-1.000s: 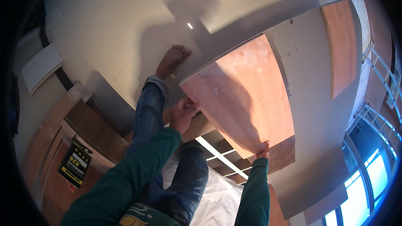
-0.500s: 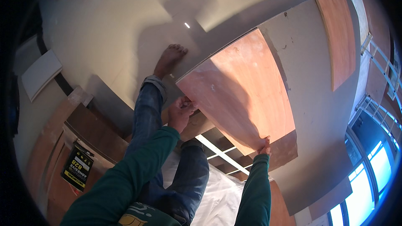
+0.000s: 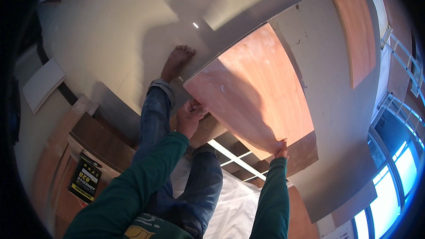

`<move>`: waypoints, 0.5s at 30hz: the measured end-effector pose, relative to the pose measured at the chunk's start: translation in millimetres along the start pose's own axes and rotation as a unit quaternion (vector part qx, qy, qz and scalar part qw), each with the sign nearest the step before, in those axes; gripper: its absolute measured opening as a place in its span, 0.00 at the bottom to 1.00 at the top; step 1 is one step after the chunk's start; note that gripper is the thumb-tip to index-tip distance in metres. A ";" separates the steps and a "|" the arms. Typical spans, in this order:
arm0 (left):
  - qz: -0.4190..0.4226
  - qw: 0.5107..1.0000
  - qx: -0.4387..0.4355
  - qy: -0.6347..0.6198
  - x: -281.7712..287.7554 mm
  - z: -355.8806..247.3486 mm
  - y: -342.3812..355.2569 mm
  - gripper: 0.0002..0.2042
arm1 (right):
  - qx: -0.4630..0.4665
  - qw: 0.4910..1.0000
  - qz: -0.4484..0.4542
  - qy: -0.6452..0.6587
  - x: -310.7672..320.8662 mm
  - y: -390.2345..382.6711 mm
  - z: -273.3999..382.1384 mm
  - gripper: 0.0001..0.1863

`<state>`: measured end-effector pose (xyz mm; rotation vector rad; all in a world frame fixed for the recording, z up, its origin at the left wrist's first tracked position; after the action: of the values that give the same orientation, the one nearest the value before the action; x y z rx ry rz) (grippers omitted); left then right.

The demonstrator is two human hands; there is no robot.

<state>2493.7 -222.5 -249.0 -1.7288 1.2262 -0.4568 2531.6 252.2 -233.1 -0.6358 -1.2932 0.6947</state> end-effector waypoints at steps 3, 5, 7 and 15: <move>0.000 1.000 0.010 0.003 -0.5 -3.2 -1.2 0.17 | -0.006 1.000 -0.023 -0.017 1.7 2.7 -0.6 0.45; 0.008 1.000 0.018 0.011 -0.1 -5.3 -1.7 0.18 | -0.010 0.999 -0.028 -0.012 3.3 5.9 -2.1 0.47; 0.023 0.999 0.025 0.014 0.6 -7.2 -2.3 0.19 | -0.014 0.999 -0.021 0.023 4.7 10.3 -4.7 0.44; 0.055 0.992 0.070 0.086 18.8 -11.9 -12.6 0.19 | 0.001 0.993 0.088 0.085 8.8 34.7 -12.5 0.28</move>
<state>2499.9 -243.9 -236.4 -1.5210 1.3701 -0.6204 2541.5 280.8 -255.9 -0.7962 -1.0877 0.7689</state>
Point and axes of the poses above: each hand's wrist, its own y-axis towards the middle knuckle, its own x-axis out of the back of the hand, z = x × y, the point moved 2 cm from there along y, towards the middle knuckle, and after that the axes turned 12 degrees about z, right-handed, at the moved point
